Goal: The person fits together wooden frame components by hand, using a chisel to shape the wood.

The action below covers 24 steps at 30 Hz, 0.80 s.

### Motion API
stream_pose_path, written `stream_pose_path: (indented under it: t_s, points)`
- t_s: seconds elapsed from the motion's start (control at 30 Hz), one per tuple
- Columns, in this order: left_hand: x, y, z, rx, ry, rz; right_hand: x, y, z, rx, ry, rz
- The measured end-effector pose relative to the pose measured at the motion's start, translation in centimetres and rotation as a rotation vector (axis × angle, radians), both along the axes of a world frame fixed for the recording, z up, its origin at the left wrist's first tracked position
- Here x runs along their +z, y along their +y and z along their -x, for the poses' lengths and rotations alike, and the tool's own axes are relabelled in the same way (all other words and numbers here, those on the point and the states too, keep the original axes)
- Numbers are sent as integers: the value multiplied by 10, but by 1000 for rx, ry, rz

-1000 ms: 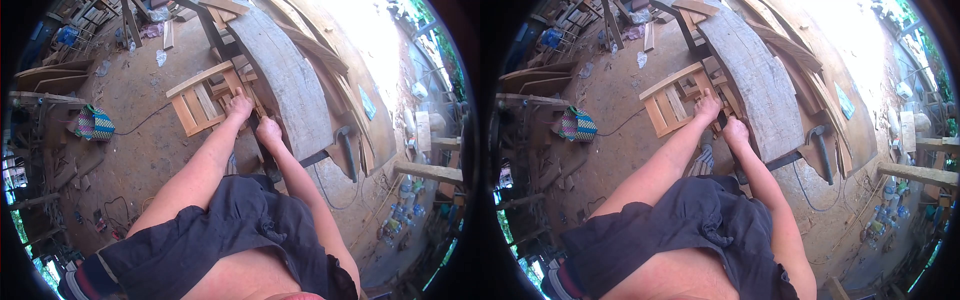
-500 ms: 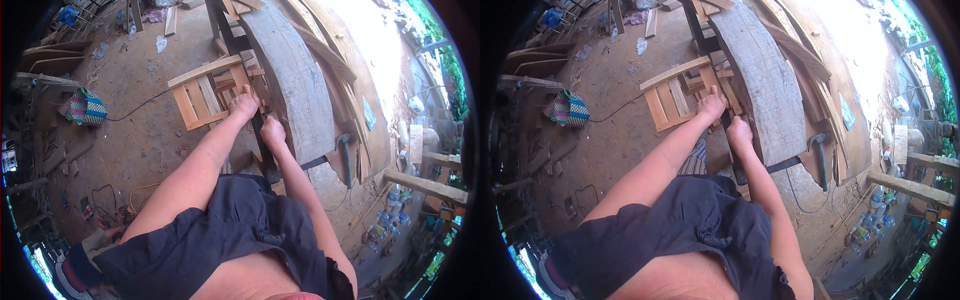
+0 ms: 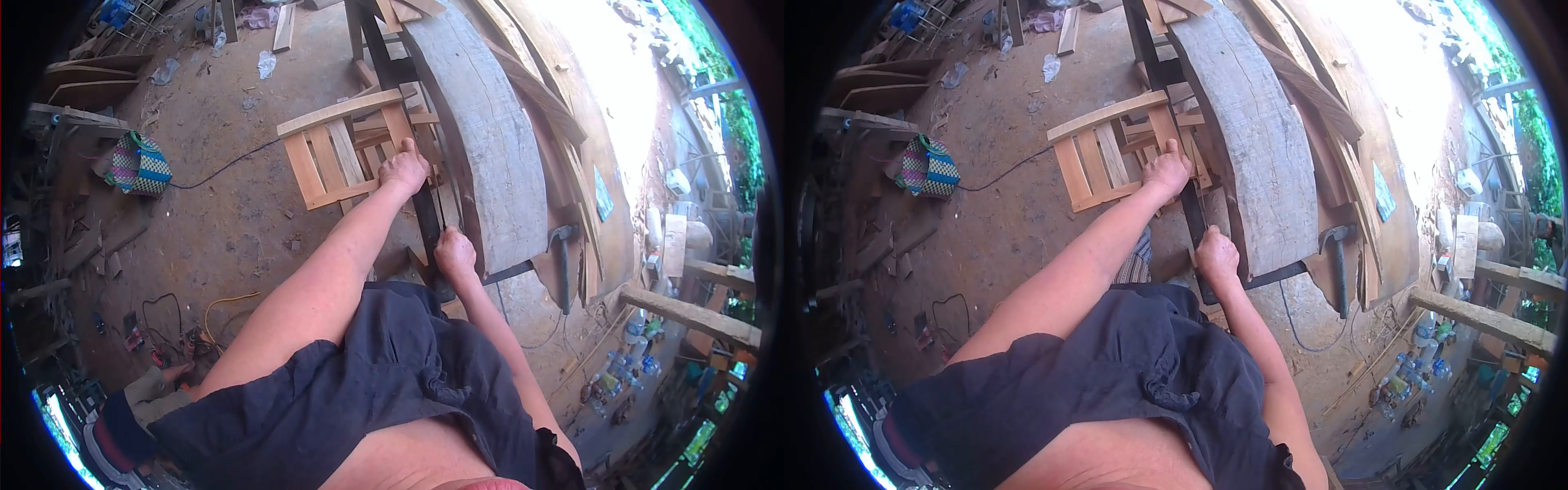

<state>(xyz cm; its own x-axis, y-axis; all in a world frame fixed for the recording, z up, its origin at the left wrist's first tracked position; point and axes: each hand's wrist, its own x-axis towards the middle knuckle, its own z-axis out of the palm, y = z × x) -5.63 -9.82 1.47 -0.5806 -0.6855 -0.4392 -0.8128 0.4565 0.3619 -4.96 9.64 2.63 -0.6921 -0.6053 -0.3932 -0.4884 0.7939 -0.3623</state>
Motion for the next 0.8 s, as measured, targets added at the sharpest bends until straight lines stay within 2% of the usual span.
stream_pose_path:
  t_s: [0.33, 0.7, 0.8]
  points:
    - [-9, 2, 0, -22, 16, 46, 22, -12, 18, -17, -21, 48]
    - [-2, 1, -3, -1, 24, 9, -1, -56, 40, 9, -26, -5]
    - [0, 1, -2, 1, 16, -2, -16, -77, 47, -73, -127, 24]
